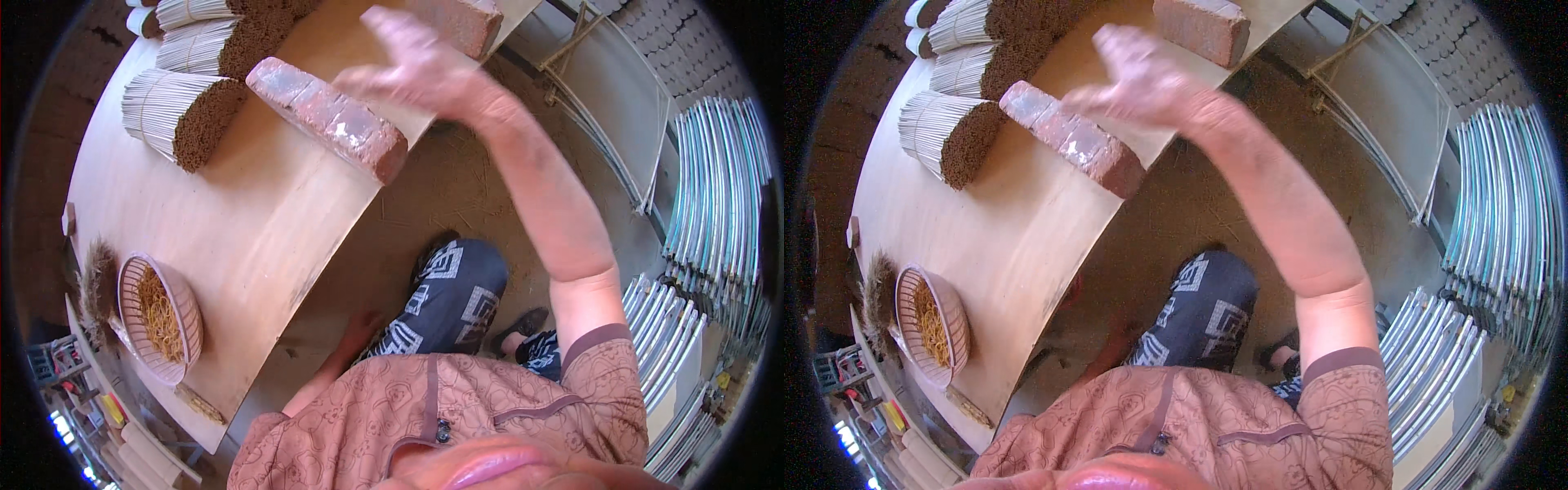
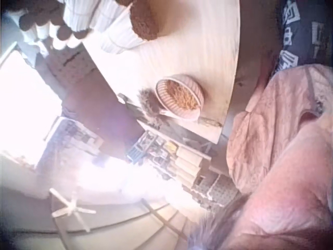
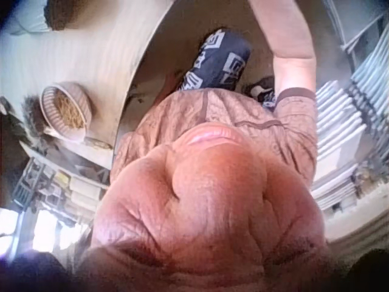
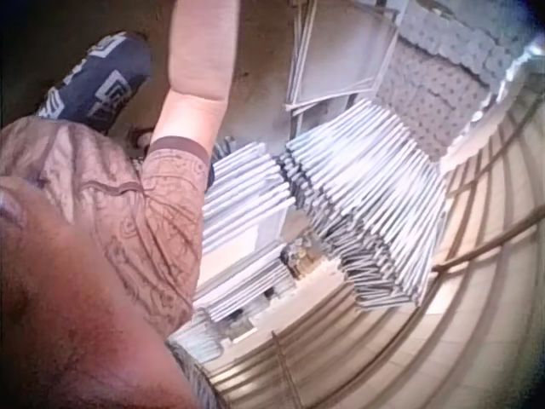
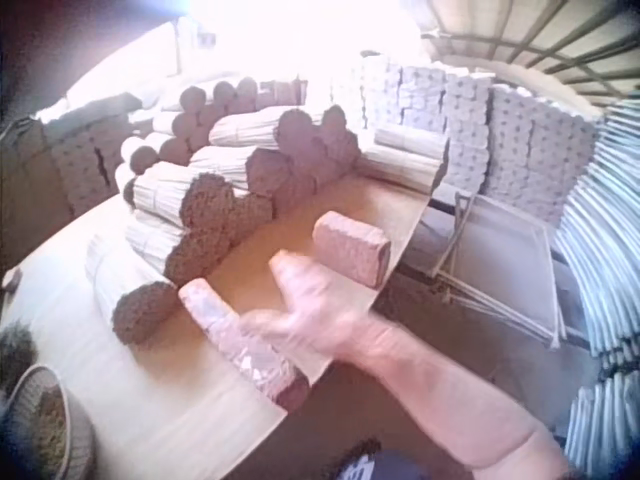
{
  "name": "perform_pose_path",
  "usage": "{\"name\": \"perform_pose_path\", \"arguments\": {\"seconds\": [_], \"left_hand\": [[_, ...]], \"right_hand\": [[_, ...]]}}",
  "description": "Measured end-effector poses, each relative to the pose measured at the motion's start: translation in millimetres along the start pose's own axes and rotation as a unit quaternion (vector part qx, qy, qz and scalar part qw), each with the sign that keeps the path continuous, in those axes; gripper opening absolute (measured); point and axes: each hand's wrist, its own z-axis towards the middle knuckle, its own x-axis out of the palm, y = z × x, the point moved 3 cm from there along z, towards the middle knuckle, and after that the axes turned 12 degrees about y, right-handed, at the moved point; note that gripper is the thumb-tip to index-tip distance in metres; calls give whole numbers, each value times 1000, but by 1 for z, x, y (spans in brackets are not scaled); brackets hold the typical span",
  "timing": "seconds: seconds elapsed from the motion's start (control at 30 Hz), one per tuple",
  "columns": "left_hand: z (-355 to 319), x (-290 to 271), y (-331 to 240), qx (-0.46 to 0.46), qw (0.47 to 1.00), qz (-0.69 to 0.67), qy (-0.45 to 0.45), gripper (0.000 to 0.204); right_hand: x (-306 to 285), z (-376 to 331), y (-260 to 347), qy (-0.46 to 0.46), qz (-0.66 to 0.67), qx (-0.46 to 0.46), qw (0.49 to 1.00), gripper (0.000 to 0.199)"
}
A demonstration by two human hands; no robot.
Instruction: The person stacks drying frames, gathers thin bamboo sticks from the mesh screens, arranges the bundles on a table, and secures them with rubber bands.
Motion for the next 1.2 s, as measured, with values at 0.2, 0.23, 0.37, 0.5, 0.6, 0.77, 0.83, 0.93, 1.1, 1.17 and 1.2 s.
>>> {"name": "perform_pose_path", "arguments": {"seconds": [0.2, 0.23, 0.37, 0.5, 0.6, 0.77, 0.83, 0.93, 1.1, 1.17, 1.2], "left_hand": [[0, 9, 9, -7, 999, 12, 37, 43], [-7, 9, 2, -56, 994, -61, 65, 44], [-7, 12, 25, -23, 997, -69, 41, 47], [-3, 10, 14, -28, 998, -47, 44, 48], [-10, 10, -13, -26, 997, -59, 37, 48], [25, 18, 39, 14, 989, -119, 82, 41], [19, 13, 13, -1, 995, -49, 92, 34], [9, 12, 16, 63, 997, -52, 7, 36], [-17, 3, -21, 1, 999, 30, 26, 47], [-16, -1, -19, 26, 998, 43, 36, 48], [-16, 0, -28, 38, 997, 53, 46, 49]], "right_hand": [[-59, 17, -165, 185, -82, 222, 954, 85], [-54, 19, -169, 233, -31, 221, 946, 69], [-49, 19, -158, 190, 4, 182, 965, 61], [-53, 8, -137, 208, 33, 217, 953, 61], [-54, 6, -128, 212, 24, 252, 944, 62], [-35, 3, -149, 224, -36, 248, 942, 71], [-34, 1, -148, 233, -21, 266, 935, 73], [-40, -1, -120, 291, 0, 298, 909, 82], [-81, -38, -92, 120, -73, 201, 969, 86], [-113, -57, -63, 171, -62, 203, 962, 79], [-132, -76, -54, 222, -55, 207, 951, 71]]}}
